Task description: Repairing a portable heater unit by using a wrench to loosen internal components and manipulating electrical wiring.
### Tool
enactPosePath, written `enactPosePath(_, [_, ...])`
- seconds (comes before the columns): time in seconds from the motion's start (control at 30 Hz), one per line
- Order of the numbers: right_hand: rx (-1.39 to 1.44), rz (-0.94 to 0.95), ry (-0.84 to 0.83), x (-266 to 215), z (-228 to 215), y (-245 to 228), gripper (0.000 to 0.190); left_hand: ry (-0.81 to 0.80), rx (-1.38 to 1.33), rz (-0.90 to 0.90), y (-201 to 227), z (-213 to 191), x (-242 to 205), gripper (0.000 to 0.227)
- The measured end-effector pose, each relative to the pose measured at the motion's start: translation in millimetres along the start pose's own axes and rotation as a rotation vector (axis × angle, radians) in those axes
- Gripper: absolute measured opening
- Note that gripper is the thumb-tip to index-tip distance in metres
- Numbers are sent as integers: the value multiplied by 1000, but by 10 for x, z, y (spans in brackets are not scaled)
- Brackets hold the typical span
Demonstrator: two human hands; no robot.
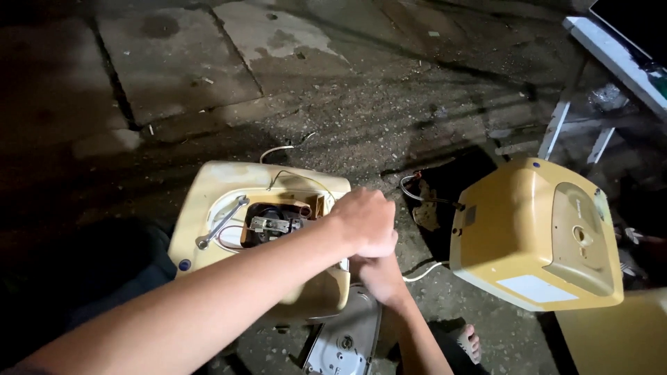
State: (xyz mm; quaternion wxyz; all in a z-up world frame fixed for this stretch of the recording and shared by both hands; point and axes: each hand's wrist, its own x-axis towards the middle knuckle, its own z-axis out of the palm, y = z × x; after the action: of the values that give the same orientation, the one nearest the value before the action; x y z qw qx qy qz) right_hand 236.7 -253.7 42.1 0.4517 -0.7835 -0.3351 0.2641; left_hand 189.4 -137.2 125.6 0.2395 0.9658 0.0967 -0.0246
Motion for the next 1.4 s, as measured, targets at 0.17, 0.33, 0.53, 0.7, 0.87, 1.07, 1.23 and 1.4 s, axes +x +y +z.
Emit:
enactPosePath(0.17, [-48,-50,68,221,4,595,43,39,-92,-59,-29,-152,-277,45])
enactPosePath(0.33, [148,-19,-1,105,-40,376,45,-30,-81,-56,21,-405,-424,53])
enactPosePath(0.53, [182,-86,6,-133,-147,-427,61,-215,-169,-78,-47,-512,-397,54])
enactPosePath(0.7, [199,-174,-15,-96,-184,-407,63,-316,-125,16,-86,-608,-440,47])
enactPosePath(0.87, [207,-208,15,-18,-94,-268,30,-90,9,82,-95,-589,-525,43])
enactPosePath(1.07, [168,-216,-13,80,-16,-31,54,-129,66,-9,-118,-237,-296,47])
enactPosePath(1.23, [148,-188,-12,95,-48,16,41,-217,4,48,-36,-666,-575,55])
enactPosePath(1.4, [141,-172,-31,117,40,126,40,63,236,146,-169,-144,-382,50])
